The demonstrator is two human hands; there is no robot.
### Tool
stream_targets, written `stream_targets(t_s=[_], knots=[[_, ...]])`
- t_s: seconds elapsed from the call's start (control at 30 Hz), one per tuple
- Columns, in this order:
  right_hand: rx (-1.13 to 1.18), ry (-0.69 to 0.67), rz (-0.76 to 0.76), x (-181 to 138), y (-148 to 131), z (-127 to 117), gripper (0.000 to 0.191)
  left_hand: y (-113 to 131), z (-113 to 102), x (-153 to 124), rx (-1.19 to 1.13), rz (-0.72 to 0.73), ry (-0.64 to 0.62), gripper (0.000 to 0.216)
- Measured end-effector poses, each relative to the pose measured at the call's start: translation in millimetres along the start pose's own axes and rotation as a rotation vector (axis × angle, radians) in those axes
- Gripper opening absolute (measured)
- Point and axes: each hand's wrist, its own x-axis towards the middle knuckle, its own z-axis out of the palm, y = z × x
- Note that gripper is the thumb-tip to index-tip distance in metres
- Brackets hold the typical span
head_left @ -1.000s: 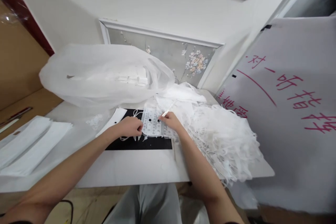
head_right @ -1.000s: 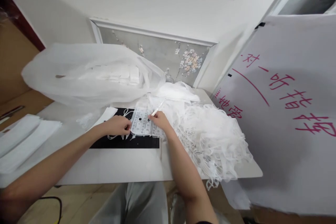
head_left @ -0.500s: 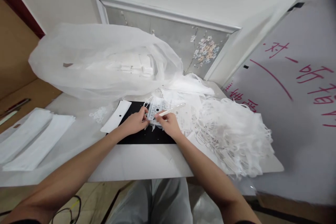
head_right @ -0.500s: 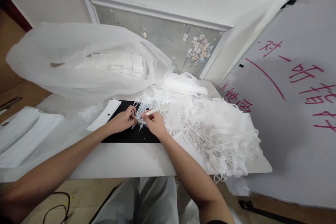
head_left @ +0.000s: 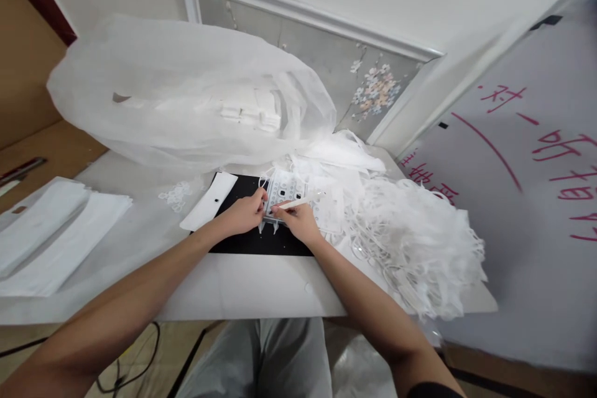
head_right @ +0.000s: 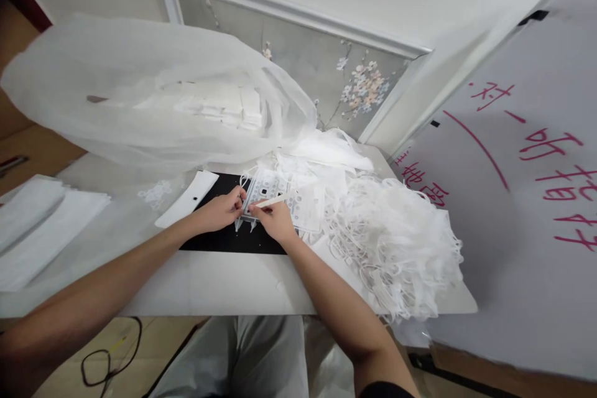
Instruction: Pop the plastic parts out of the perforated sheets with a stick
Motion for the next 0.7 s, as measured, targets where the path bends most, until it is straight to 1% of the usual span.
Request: stream_targets(t_s=[0.2,0.37,0.5,0.7], knots=[[0.052,-0.014,0.005,0.0,1.9,1.9,0.027,-1.0,-1.5,0.3,-0.034,0.007,-0.021,0.021],[0.1,0.041,0.019,0.1,5.6,1.9,0.029,-0.8,-2.8,-1.2,-0.057,0.003,-0.024,0.019],[0.073,0.008,0.012,0.1,4.3,0.2,0.03,-2.6,-1.8,1.0,-0.058,0.002,-0.012,0.019],[0.033,-0.022,0.008,0.3,2.7,0.7,0.026,-7.1,-0.6,2.4,-0.107,0.008,-0.015,0.018]])
